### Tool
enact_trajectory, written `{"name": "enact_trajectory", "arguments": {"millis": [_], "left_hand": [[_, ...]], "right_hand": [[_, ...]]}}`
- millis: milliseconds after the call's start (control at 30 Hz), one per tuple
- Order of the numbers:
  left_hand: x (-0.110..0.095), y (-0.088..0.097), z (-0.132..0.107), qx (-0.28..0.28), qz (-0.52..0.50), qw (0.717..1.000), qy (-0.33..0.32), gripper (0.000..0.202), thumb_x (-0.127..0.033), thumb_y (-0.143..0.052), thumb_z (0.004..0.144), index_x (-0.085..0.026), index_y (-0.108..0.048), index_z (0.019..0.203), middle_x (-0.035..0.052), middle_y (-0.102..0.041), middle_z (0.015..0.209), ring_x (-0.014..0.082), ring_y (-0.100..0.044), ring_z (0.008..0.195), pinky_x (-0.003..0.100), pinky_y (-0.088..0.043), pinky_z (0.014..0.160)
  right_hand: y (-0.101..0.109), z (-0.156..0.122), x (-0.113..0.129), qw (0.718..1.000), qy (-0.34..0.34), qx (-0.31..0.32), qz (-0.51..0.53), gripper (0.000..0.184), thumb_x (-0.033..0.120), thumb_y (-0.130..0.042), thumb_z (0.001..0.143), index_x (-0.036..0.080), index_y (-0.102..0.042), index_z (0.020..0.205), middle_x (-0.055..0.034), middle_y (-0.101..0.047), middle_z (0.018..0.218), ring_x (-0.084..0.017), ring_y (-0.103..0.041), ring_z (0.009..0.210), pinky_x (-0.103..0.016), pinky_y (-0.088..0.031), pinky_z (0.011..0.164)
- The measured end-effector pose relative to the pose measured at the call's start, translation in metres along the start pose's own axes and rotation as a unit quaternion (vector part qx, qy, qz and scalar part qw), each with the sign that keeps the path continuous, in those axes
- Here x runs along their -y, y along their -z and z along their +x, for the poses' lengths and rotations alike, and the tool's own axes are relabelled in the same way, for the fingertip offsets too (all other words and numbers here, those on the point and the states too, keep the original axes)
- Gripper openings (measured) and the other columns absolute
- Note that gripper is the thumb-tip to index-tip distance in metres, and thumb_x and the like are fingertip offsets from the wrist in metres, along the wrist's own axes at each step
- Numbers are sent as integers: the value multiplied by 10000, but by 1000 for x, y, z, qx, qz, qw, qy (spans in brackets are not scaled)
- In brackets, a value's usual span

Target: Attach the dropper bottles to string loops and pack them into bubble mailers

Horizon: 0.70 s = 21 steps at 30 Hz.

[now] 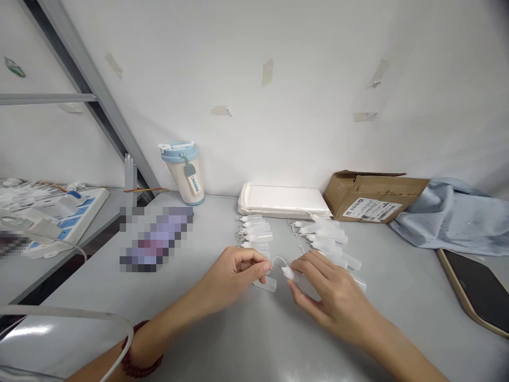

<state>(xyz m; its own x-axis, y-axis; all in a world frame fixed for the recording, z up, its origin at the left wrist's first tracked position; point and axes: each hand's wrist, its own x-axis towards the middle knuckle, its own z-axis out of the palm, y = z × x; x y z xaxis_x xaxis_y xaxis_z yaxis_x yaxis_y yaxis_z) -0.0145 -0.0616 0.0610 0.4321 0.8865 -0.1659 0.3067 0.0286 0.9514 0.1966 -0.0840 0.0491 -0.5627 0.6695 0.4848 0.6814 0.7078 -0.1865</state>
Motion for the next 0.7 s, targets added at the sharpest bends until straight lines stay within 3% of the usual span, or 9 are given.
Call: {"name": "enact_trajectory", "arguments": {"millis": [533, 700], "left_hand": [[1, -2, -1, 28, -78, 997, 3, 294, -375, -534, 831, -147, -596, 656, -39, -466, 546, 65, -327, 481, 212, -271, 486], [1, -2, -1, 29, -69, 997, -3, 259, -362, -537, 832, -144, -623, 724, -18, -534, 625, 65, -354, 499, 206, -288, 483]], "right_hand": [[4, 0, 7, 1000, 9, 16, -3, 119, 176, -443, 862, 169, -558, 894, -47, -544, 742, -153, -482, 665, -259, -376, 522], [5, 0, 8, 1000, 6, 23, 1, 120, 168, -446, 857, 163, -566, 858, -45, -536, 732, -151, -475, 657, -259, -377, 516]]}}
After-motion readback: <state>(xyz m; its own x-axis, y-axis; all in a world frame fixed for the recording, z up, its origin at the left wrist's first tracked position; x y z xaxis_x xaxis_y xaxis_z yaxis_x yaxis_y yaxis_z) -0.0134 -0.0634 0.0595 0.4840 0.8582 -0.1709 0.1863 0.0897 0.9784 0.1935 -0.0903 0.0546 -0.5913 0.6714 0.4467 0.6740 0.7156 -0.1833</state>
